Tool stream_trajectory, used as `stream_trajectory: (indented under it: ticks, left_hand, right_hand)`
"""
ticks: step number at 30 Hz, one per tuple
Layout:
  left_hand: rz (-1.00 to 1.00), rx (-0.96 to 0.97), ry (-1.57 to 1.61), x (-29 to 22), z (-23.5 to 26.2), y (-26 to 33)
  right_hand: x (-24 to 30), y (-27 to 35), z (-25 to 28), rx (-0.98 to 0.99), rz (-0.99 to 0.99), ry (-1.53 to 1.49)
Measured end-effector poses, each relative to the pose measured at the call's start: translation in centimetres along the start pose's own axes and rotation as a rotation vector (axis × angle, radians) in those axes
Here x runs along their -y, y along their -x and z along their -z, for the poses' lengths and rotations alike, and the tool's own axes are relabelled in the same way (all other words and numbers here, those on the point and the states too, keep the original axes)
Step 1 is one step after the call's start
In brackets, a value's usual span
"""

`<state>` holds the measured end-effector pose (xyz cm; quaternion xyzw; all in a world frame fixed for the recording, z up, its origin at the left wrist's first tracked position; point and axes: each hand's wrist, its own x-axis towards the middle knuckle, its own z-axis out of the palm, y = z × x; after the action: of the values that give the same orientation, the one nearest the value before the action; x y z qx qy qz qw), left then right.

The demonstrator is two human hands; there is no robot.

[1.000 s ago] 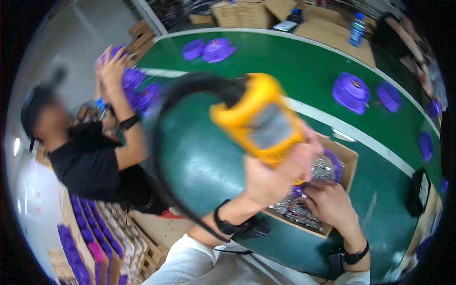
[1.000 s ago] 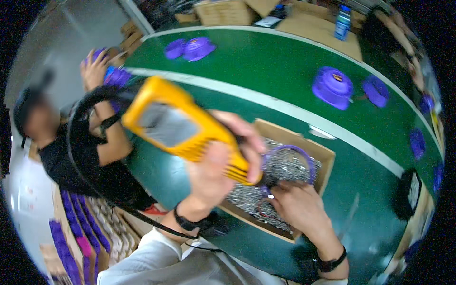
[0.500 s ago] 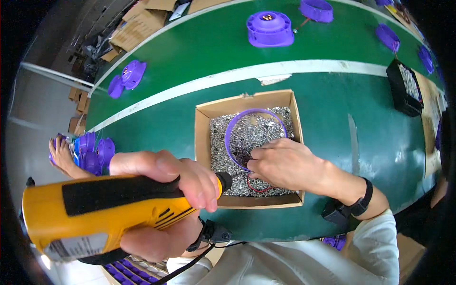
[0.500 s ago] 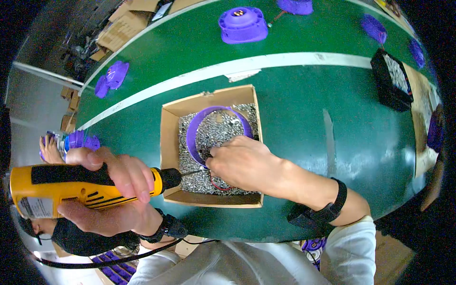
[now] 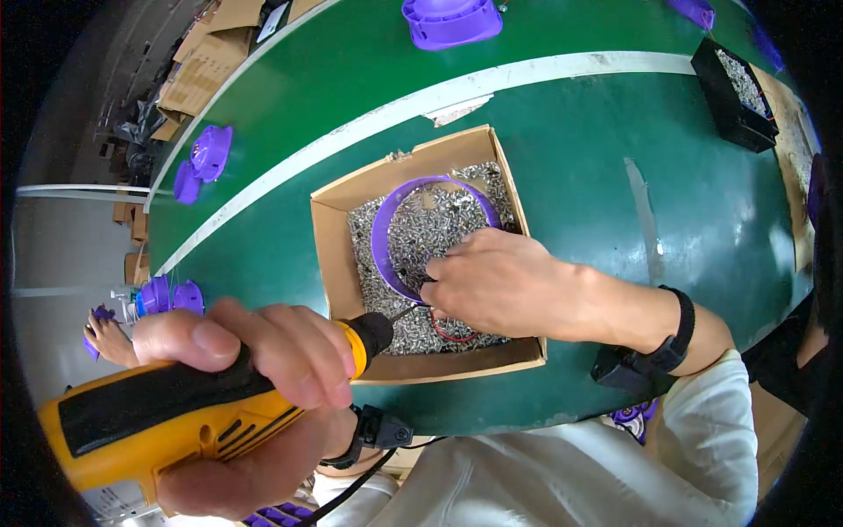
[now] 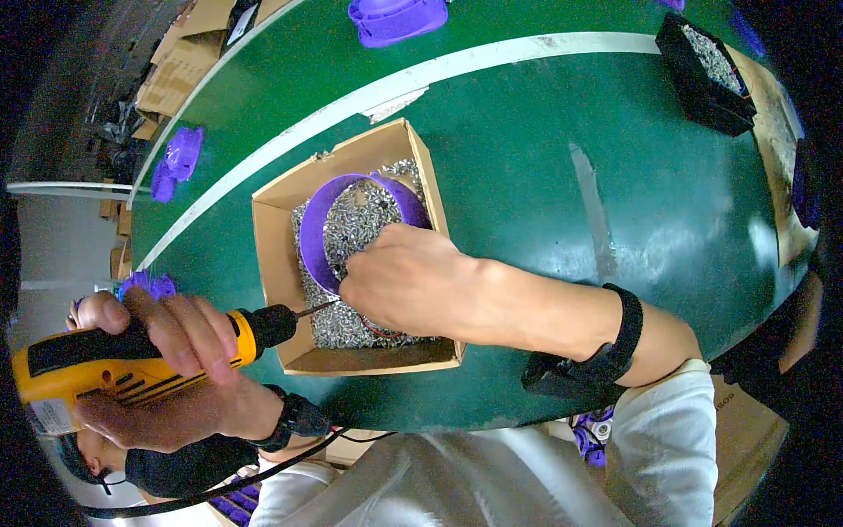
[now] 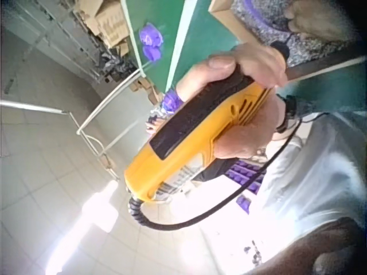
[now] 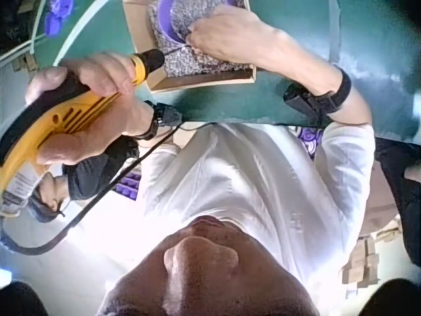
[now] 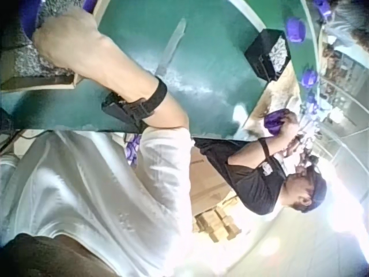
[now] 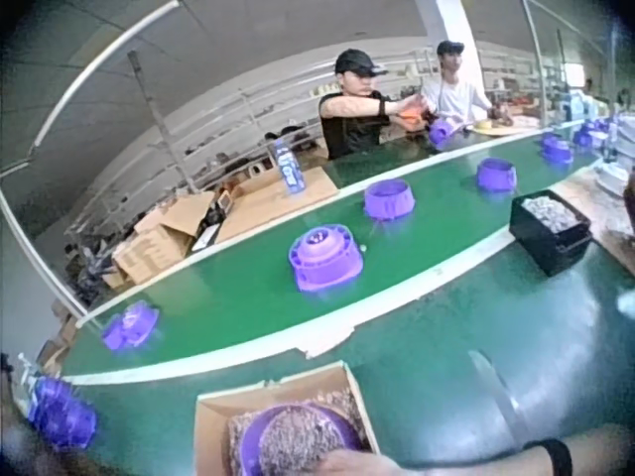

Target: The person uses a yellow electric screwdriver to fasten screws into purple plastic fan housings. They repeatedly pick up a housing, place it over a box of screws, drive a screw into the center, and then place the finished unit on the green workbench. The person handles multiple units in a repetitive assembly sequence.

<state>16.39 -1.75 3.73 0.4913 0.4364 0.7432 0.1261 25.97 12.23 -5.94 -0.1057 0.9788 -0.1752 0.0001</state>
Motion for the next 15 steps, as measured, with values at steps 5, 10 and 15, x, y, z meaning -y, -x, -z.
stream_trajectory:
  ticks: [5, 10, 15]
  left_hand:
    - [0.016, -0.038, 0.007, -0.1, 0.2, -0.1]
    - [0.041, -0.088, -0.059, -0.9, 0.5, 0.0]
    - [0.081, -0.052, -0.014, -0.4, 0.1, -0.1]
  right_hand:
    - [0.1, -0.1, 0.3, 0.051, -0.02, -0.003]
    - [0.2, 0.2, 0.2, -0.049, 0.009, 0.015]
    - [0.1, 0.0, 0.3, 0.0, -0.001, -0.007]
